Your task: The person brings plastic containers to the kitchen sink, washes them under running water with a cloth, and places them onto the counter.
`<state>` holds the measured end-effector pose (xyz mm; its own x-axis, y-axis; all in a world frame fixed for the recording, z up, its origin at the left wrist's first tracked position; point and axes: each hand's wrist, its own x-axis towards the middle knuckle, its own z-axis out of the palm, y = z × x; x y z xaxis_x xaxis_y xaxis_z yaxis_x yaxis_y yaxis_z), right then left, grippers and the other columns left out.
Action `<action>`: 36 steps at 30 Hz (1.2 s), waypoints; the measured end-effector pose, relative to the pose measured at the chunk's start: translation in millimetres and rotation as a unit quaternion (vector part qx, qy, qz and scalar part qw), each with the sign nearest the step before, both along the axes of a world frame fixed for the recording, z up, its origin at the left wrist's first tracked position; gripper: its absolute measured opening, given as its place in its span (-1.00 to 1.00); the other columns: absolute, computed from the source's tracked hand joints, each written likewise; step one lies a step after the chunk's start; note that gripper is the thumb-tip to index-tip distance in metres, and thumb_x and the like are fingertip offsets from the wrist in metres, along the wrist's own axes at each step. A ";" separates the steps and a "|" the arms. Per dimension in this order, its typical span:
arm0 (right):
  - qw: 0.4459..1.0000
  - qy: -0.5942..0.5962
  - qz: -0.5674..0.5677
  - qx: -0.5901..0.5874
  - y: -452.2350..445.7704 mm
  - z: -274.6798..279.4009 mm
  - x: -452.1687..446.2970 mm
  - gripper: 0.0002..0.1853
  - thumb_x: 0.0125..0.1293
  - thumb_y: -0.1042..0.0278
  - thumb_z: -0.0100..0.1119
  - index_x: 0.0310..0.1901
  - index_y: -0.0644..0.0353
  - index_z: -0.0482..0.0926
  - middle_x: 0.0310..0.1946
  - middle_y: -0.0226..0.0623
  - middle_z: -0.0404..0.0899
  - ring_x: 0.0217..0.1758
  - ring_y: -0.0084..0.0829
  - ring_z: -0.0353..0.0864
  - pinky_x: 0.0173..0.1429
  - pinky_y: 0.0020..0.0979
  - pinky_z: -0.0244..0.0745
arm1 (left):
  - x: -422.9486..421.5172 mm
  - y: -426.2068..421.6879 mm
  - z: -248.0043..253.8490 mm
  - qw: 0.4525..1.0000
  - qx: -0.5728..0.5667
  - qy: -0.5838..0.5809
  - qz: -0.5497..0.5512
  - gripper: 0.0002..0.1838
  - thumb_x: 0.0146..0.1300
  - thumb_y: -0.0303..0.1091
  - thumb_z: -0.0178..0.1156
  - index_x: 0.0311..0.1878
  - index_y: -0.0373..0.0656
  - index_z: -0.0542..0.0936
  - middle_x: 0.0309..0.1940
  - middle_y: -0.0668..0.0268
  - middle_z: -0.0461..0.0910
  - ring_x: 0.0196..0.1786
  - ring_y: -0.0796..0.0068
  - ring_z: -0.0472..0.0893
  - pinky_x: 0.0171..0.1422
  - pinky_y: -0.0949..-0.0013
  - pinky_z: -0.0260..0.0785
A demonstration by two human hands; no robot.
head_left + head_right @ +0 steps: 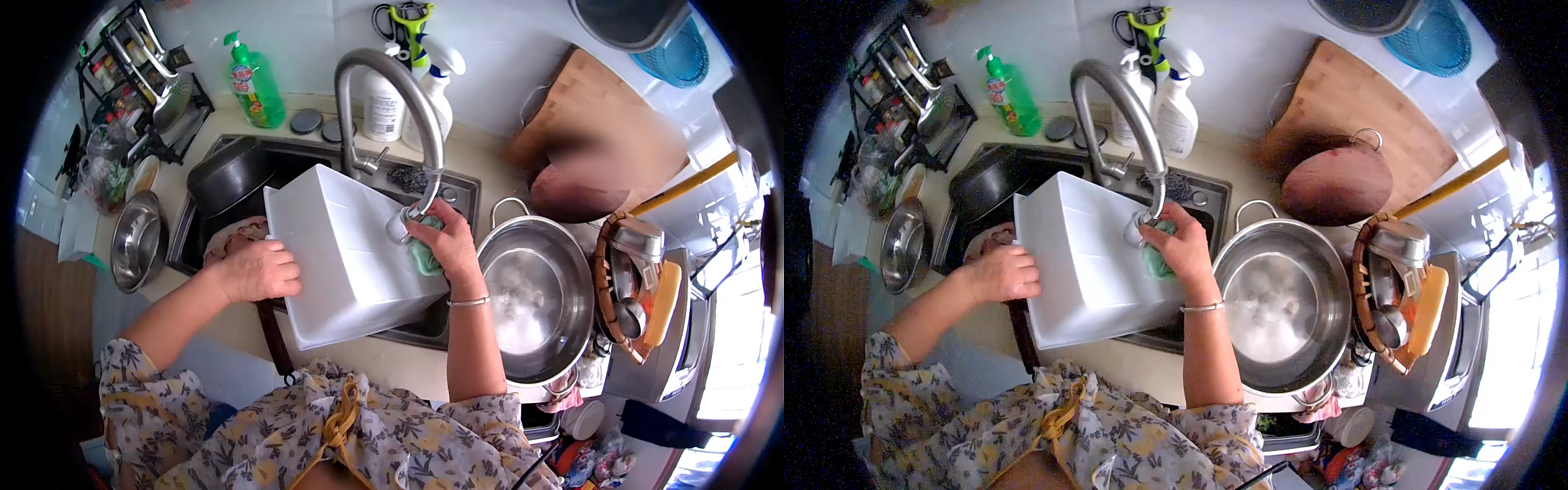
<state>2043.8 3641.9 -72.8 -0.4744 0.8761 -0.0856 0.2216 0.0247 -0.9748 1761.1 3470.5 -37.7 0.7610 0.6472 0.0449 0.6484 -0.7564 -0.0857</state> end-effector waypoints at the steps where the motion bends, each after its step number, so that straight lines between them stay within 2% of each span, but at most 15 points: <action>1: 0.998 0.031 -0.004 -0.049 -1.8 0.1 -3.5 -0.71 0.09 0.48 0.32 -0.11 0.25 0.59 -0.30 -0.42 0.60 -0.24 -0.58 0.55 -0.12 -0.52 0.44 | -1.9 -4.3 0.5 1.000 -0.004 0.000 0.006 -0.94 -0.01 -0.35 0.14 -0.52 0.05 0.46 -0.52 0.49 0.39 -0.32 0.52 0.50 -0.15 0.44 0.33; 3: 0.996 0.066 -0.007 -0.058 -0.1 -11.7 -10.2 -0.72 0.07 0.36 0.37 -0.16 0.19 0.61 -0.38 -0.44 0.62 -0.30 -0.60 0.54 -0.18 -0.49 0.45 | -4.8 -8.3 1.8 0.999 0.028 -0.011 0.034 -0.93 0.00 -0.36 0.14 -0.53 0.05 0.46 -0.50 0.47 0.39 -0.27 0.50 0.50 -0.03 0.39 0.33; 5: 0.995 0.081 -0.009 -0.051 -1.8 -14.5 -15.8 -0.70 0.13 0.52 0.30 -0.07 0.25 0.58 -0.28 -0.44 0.59 -0.26 -0.62 0.53 -0.15 -0.53 0.44 | -7.7 -12.7 -0.3 0.998 -0.003 -0.015 0.061 -0.95 0.00 -0.40 0.15 -0.51 -0.01 0.49 -0.47 0.41 0.42 -0.23 0.41 0.51 0.08 0.29 0.31; 9: 0.982 0.145 0.003 -0.119 -5.9 -8.4 -20.6 -0.69 0.15 0.53 0.30 -0.03 0.24 0.56 -0.28 -0.42 0.59 -0.26 -0.61 0.54 -0.16 -0.54 0.45 | -5.2 -20.5 3.4 0.976 -0.056 -0.103 0.181 -0.90 -0.07 -0.52 0.15 -0.41 -0.18 0.57 -0.30 0.26 0.52 -0.09 0.23 0.52 0.18 0.16 0.29; 11: 0.982 0.153 0.013 -0.113 -2.8 -14.8 -18.0 -0.69 0.15 0.54 0.30 -0.03 0.25 0.56 -0.28 -0.42 0.60 -0.25 -0.60 0.55 -0.16 -0.54 0.46 | -3.4 -22.3 1.7 0.937 0.026 -0.194 0.289 -0.87 -0.07 -0.56 0.14 -0.39 -0.20 0.58 -0.18 0.19 0.53 0.01 0.15 0.50 0.22 0.11 0.29; 13: 0.984 0.141 0.015 -0.104 -3.2 -13.3 -14.9 -0.69 0.16 0.54 0.30 -0.03 0.25 0.56 -0.28 -0.42 0.60 -0.24 -0.59 0.56 -0.15 -0.54 0.46 | 2.5 -17.5 0.3 0.909 0.048 -0.210 0.356 -0.83 0.08 -0.53 0.14 -0.22 -0.26 0.57 -0.10 0.12 0.52 0.01 0.13 0.53 0.18 0.15 0.35; 15: 0.983 0.141 0.006 -0.115 -3.9 -12.1 -10.0 -0.70 0.14 0.52 0.31 -0.06 0.25 0.59 -0.28 -0.43 0.61 -0.23 -0.59 0.56 -0.13 -0.54 0.46 | 2.2 -8.6 -24.8 0.722 -0.028 -0.416 0.552 -0.69 0.23 -0.43 0.16 0.01 -0.35 0.50 0.00 0.14 0.53 0.03 0.27 0.55 0.13 0.27 0.42; 16: 0.996 0.081 -0.008 -0.049 -1.6 -13.9 -7.2 -0.69 0.10 0.44 0.34 -0.08 0.23 0.60 -0.31 -0.40 0.61 -0.28 -0.57 0.56 -0.17 -0.50 0.46 | -2.1 -1.6 -37.7 0.626 -0.123 -0.498 0.587 -0.57 0.29 -0.32 0.20 0.13 -0.38 0.43 0.02 0.14 0.54 0.00 0.36 0.58 0.12 0.31 0.43; 17: 0.999 0.020 -0.022 0.018 0.3 -14.8 -4.6 -0.67 0.05 0.35 0.37 -0.11 0.20 0.61 -0.34 -0.36 0.61 -0.32 -0.56 0.56 -0.20 -0.46 0.47 | -3.6 -0.8 -44.6 0.625 -0.125 -0.498 0.588 -0.57 0.29 -0.32 0.20 0.13 -0.38 0.43 0.02 0.14 0.54 0.00 0.36 0.58 0.12 0.31 0.43; 19: 0.997 -0.044 -0.037 0.052 0.9 -10.1 -1.4 -0.60 0.01 0.24 0.38 -0.10 0.18 0.60 -0.34 -0.27 0.64 -0.30 -0.42 0.62 -0.14 -0.39 0.49 | 4.0 3.9 -45.4 0.323 -0.304 -0.759 0.477 -0.59 0.20 -0.36 0.26 0.08 -0.34 0.48 -0.07 0.21 0.58 -0.03 0.37 0.58 0.10 0.31 0.43; 20: 0.993 -0.073 -0.044 0.085 0.1 -6.3 1.3 -0.59 0.01 0.22 0.38 -0.09 0.18 0.60 -0.33 -0.24 0.65 -0.26 -0.35 0.64 -0.11 -0.36 0.49 | 2.6 3.8 -49.0 0.306 -0.321 -0.796 0.413 -0.62 0.18 -0.39 0.26 0.06 -0.29 0.51 -0.09 0.24 0.59 -0.05 0.39 0.59 0.10 0.31 0.43; 22: 0.981 -0.126 -0.056 0.133 -5.8 9.8 4.8 -0.58 0.01 0.22 0.35 -0.07 0.19 0.59 -0.31 -0.19 0.66 -0.17 -0.21 0.67 -0.04 -0.32 0.49 | 6.6 10.0 -38.3 0.317 -0.293 -0.813 0.389 -0.64 0.18 -0.40 0.24 0.04 -0.29 0.51 -0.11 0.24 0.60 -0.07 0.40 0.60 0.08 0.31 0.44; 25: 0.978 -0.102 -0.077 0.165 -8.4 10.4 9.0 -0.58 0.00 0.24 0.34 -0.08 0.20 0.61 -0.34 -0.24 0.67 -0.23 -0.35 0.66 -0.07 -0.36 0.50 | 10.0 10.8 8.0 0.357 -0.222 -0.822 0.385 -0.67 0.14 -0.40 0.23 -0.01 -0.25 0.54 -0.21 0.28 0.61 -0.21 0.45 0.62 -0.05 0.37 0.47; 29: 0.975 -0.145 -0.089 0.141 -8.2 15.0 9.1 -0.57 0.00 0.24 0.35 -0.06 0.19 0.61 -0.30 -0.20 0.68 -0.19 -0.27 0.67 -0.04 -0.34 0.50 | 5.7 -14.0 77.1 0.420 -0.154 -0.784 0.430 -0.64 0.09 -0.35 0.27 -0.01 -0.20 0.56 -0.26 0.30 0.59 -0.23 0.50 0.59 -0.11 0.42 0.45; 36: 0.977 -0.094 -0.078 0.174 -7.7 1.0 0.4 -0.56 0.01 0.22 0.34 -0.03 0.14 0.59 -0.25 -0.13 0.67 -0.19 -0.12 0.67 -0.06 -0.26 0.52 | 36.3 -38.6 193.8 0.560 0.063 -0.691 0.453 -0.36 0.08 -0.25 0.23 0.27 -0.24 0.40 -0.07 0.09 0.56 -0.10 0.41 0.58 0.09 0.41 0.41</action>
<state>2044.2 3634.2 -71.9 -0.3365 0.9284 0.1575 0.4232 0.2985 -0.8554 1797.5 3431.9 156.1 -0.6951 0.6650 0.2731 0.2734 -0.1068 0.9560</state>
